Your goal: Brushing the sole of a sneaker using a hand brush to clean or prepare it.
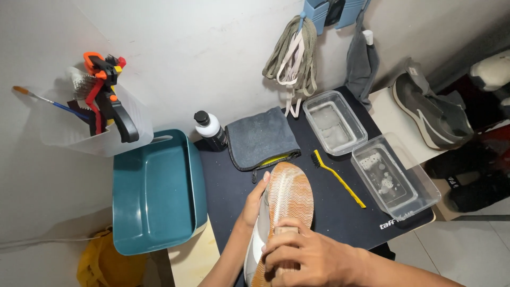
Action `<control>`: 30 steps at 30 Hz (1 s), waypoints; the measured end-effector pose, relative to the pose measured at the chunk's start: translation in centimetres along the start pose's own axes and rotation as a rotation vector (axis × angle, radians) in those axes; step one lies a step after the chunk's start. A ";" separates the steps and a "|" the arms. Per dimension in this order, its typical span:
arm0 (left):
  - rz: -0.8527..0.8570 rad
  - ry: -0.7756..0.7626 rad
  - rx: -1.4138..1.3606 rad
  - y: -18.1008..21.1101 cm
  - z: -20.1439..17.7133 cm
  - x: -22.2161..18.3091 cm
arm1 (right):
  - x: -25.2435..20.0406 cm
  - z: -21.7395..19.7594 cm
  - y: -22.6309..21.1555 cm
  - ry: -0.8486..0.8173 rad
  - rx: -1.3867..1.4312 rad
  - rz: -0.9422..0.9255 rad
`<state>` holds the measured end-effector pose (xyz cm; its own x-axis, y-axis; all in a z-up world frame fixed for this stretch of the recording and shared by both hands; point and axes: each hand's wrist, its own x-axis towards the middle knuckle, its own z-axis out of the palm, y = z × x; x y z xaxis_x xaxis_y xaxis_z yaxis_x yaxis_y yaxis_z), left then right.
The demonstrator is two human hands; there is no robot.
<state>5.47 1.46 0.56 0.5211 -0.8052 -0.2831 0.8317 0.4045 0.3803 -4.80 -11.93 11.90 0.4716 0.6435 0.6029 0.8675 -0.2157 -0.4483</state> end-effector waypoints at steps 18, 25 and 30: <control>0.364 0.080 0.129 -0.9 -7.2 3.1 | -0.3 1.6 -0.3 0.145 -0.063 0.050; 0.188 -0.041 -0.118 1.2 0.7 0.5 | -1.6 -1.2 5.9 0.331 -0.204 0.155; 0.109 0.177 -0.173 0.7 3.6 -0.7 | -2.7 -2.9 9.2 0.532 -0.251 0.414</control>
<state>5.04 0.72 4.19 0.6219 -0.6708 -0.4041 0.7815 0.5646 0.2654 2.40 -17.79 8.05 0.7273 0.0415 0.6851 0.5812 -0.5681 -0.5826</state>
